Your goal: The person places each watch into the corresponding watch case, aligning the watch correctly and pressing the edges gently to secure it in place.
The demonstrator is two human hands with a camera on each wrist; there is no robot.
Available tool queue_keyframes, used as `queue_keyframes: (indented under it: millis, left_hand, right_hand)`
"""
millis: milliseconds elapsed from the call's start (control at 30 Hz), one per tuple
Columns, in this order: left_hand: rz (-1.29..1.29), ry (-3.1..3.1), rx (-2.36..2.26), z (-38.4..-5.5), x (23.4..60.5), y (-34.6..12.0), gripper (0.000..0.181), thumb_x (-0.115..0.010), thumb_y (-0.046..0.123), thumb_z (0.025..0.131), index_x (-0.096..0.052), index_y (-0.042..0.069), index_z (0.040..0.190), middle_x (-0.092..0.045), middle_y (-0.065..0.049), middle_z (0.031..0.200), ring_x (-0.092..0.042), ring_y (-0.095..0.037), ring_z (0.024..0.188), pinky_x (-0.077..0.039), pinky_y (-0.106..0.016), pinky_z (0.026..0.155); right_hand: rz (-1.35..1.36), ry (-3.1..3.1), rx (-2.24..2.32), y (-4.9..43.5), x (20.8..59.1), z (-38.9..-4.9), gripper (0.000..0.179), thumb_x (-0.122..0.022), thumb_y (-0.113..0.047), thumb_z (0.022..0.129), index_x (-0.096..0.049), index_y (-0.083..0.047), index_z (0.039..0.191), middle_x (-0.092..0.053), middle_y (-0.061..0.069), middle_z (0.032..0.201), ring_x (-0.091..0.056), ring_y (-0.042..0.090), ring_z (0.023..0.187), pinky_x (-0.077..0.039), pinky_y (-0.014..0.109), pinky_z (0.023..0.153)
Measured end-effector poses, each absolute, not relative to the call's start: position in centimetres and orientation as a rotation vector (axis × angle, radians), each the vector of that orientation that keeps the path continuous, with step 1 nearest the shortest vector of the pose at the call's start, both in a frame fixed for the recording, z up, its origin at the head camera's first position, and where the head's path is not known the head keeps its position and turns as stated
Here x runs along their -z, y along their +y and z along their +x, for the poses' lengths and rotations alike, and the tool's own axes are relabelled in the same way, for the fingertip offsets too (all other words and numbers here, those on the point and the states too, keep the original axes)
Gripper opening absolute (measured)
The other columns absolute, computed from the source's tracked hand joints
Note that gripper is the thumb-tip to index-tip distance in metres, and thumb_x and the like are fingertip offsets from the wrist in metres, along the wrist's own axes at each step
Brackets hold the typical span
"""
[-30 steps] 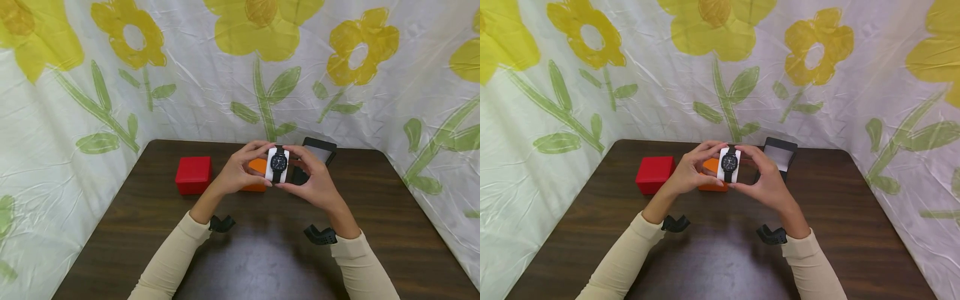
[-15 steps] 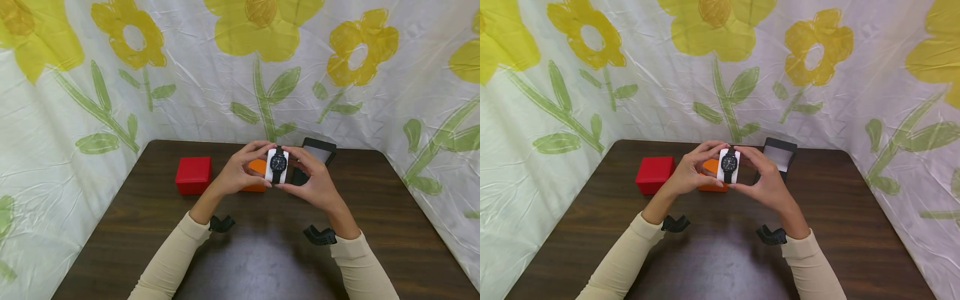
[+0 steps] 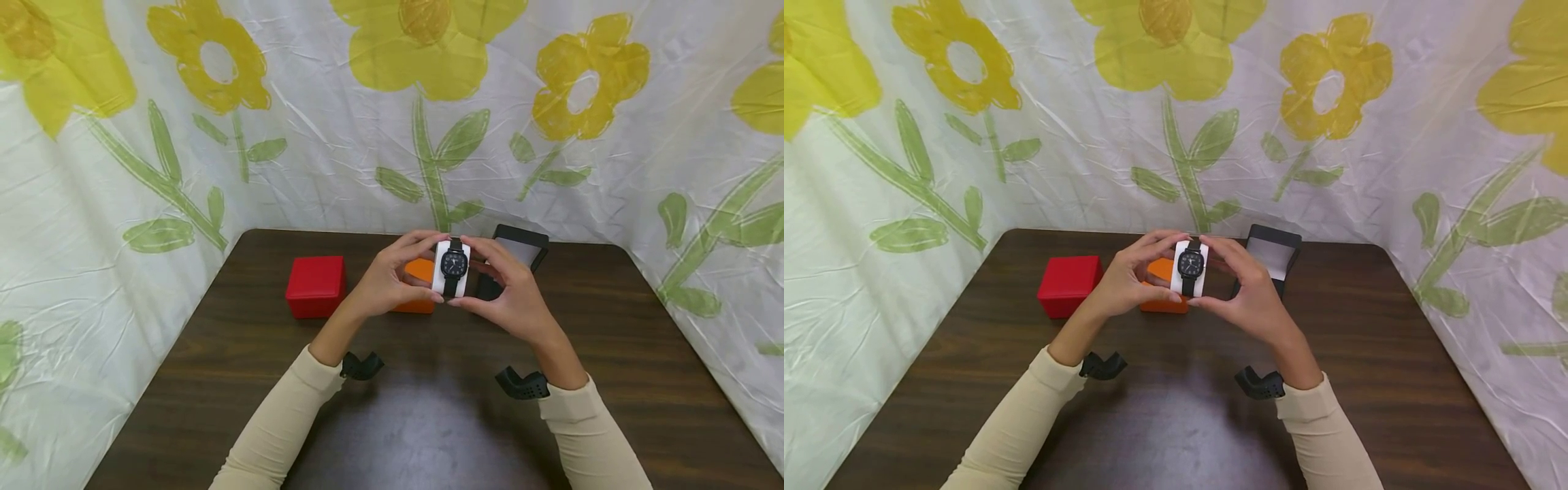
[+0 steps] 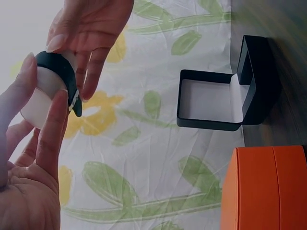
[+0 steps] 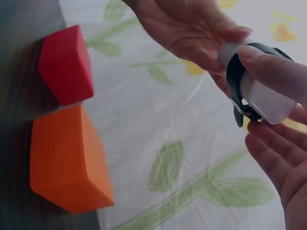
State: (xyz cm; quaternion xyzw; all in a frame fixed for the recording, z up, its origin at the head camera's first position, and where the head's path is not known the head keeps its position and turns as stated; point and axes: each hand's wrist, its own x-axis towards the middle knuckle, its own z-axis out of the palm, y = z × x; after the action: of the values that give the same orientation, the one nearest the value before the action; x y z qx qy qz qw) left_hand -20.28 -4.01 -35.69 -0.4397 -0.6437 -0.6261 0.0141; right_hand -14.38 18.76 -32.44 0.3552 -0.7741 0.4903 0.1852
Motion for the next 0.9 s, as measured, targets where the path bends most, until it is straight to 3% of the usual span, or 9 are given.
queue_keyframes:
  millis: [167, 367, 667, 900]
  left_hand:
    - [-1.354, -2.026, 1.966, -20.38, 35.67, -4.14, 0.083, -0.085, -0.009, 0.074, -0.049, 0.0, 0.148, -0.048, -0.007, 0.144, -0.059, -0.027, 0.115, -0.063, -0.042, 0.074]
    - [-1.346, -2.065, 1.967, -20.33, 35.56, -4.32, 0.087, -0.085, -0.007, 0.076, -0.046, 0.007, 0.153, -0.047, -0.007, 0.145, -0.058, -0.027, 0.117, -0.062, -0.042, 0.076]
    - [-1.346, -2.117, 1.947, -20.59, 35.83, -4.45, 0.089, -0.085, -0.004, 0.078, -0.043, 0.012, 0.155, -0.046, -0.005, 0.146, -0.058, -0.026, 0.119, -0.062, -0.041, 0.078]
    - [-1.319, -2.145, 1.916, -20.93, 36.01, -4.6, 0.089, -0.085, -0.002, 0.078, -0.043, 0.014, 0.155, -0.047, -0.004, 0.145, -0.059, -0.025, 0.119, -0.062, -0.039, 0.079]
  right_hand:
    - [0.99, -2.177, -1.37, 18.75, 32.58, -14.44, 0.086, -0.087, 0.019, 0.063, -0.051, 0.011, 0.141, -0.053, 0.025, 0.136, -0.058, 0.01, 0.12, -0.051, 0.028, 0.1]
    - [0.968, -2.184, -1.332, 18.61, 32.65, -14.45, 0.084, -0.087, 0.018, 0.064, -0.052, 0.011, 0.14, -0.055, 0.025, 0.135, -0.058, 0.006, 0.119, -0.053, 0.04, 0.097]
    - [0.956, -2.178, -1.373, 18.57, 32.85, -14.61, 0.083, -0.086, 0.018, 0.065, -0.052, 0.01, 0.141, -0.056, 0.023, 0.134, -0.058, 0.008, 0.12, -0.053, 0.048, 0.095]
    - [0.961, -2.186, -1.37, 18.42, 33.06, -15.07, 0.084, -0.086, 0.017, 0.066, -0.051, 0.01, 0.141, -0.056, 0.023, 0.134, -0.058, 0.008, 0.12, -0.053, 0.043, 0.095]
